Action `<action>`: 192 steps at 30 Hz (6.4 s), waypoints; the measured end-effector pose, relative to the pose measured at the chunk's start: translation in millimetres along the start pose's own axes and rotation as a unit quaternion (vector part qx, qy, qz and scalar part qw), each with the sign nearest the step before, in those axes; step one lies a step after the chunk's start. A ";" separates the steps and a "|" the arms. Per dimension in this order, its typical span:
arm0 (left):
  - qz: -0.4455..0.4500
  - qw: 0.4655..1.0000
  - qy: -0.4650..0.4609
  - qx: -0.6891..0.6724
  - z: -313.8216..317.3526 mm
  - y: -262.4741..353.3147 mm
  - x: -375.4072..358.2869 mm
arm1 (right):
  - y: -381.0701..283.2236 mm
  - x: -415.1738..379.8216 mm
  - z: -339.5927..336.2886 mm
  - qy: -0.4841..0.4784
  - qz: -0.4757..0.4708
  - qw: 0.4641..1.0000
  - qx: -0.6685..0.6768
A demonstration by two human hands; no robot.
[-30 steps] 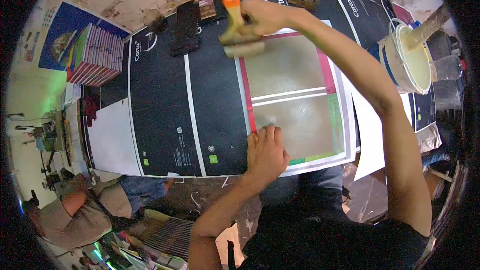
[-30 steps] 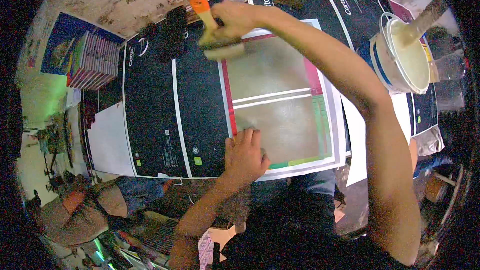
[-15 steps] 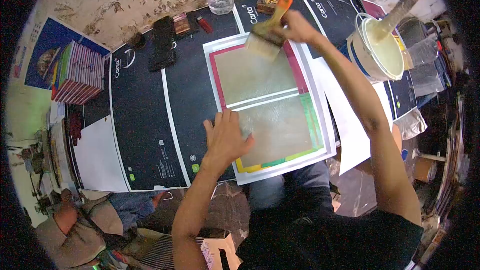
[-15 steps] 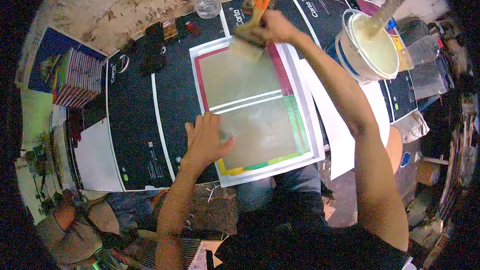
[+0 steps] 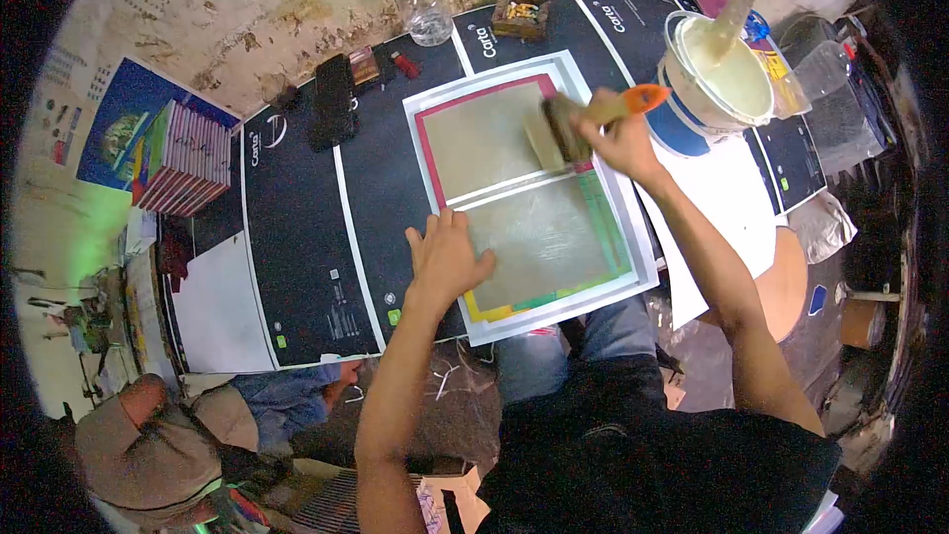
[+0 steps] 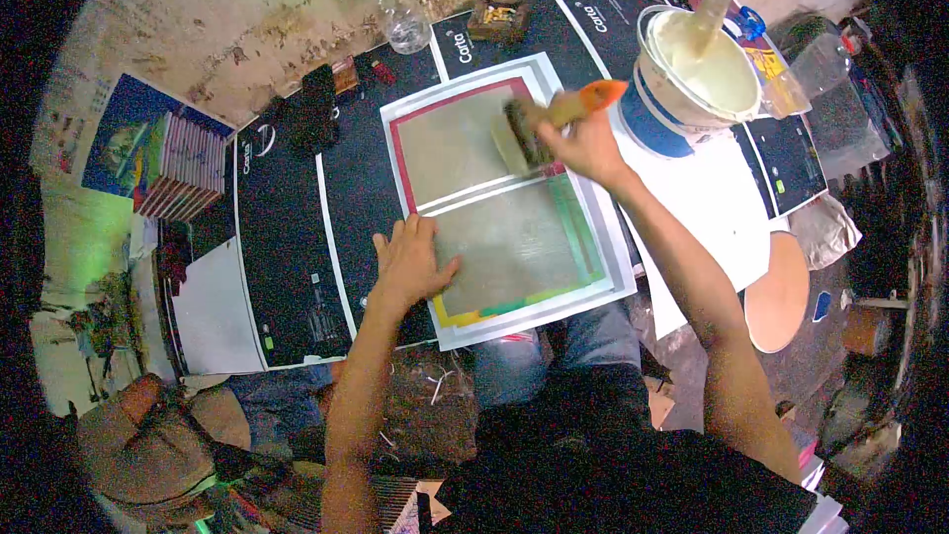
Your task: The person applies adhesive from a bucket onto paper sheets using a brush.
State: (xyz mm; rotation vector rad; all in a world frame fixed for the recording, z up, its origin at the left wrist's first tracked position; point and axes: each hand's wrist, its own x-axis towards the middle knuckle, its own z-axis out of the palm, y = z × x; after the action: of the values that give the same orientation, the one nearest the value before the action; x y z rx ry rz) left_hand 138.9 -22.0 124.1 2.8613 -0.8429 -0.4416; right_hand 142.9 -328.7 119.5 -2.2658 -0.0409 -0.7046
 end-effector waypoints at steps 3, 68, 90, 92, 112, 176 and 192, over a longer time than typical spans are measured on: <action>-0.005 1.000 -0.008 0.007 3.5 -0.2 0.3 | -2.8 -35.1 -30.9 -0.042 0.191 0.979 -0.053; -0.224 0.898 0.060 -0.373 26.4 -67.0 59.5 | -90.4 40.5 24.4 -0.431 -0.160 0.888 0.003; -0.244 0.886 0.098 -0.381 44.0 -65.2 67.5 | -9.4 -49.4 30.6 -0.034 0.134 0.990 -0.015; -0.253 0.889 0.103 -0.367 38.1 -60.0 63.9 | 15.6 -67.7 -23.8 -0.007 0.258 0.966 0.018; -0.514 0.833 0.177 -0.108 -16.6 -357.4 -135.1 | 11.3 -208.2 -205.0 0.181 0.354 0.916 0.049; -0.147 0.875 0.134 -0.442 63.4 -41.4 -228.4 | -6.6 123.0 -272.2 -0.163 0.273 0.938 -0.134; 0.044 0.737 0.195 -0.646 82.0 58.4 -12.4 | -87.3 117.7 -59.6 -0.202 -0.094 0.964 -0.149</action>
State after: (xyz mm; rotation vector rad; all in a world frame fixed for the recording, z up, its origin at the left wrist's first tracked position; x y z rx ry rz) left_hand 73.6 -67.2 61.0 1.4892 -0.3105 -0.2222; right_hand 193.9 -327.1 269.2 -2.6902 -0.3718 -0.3465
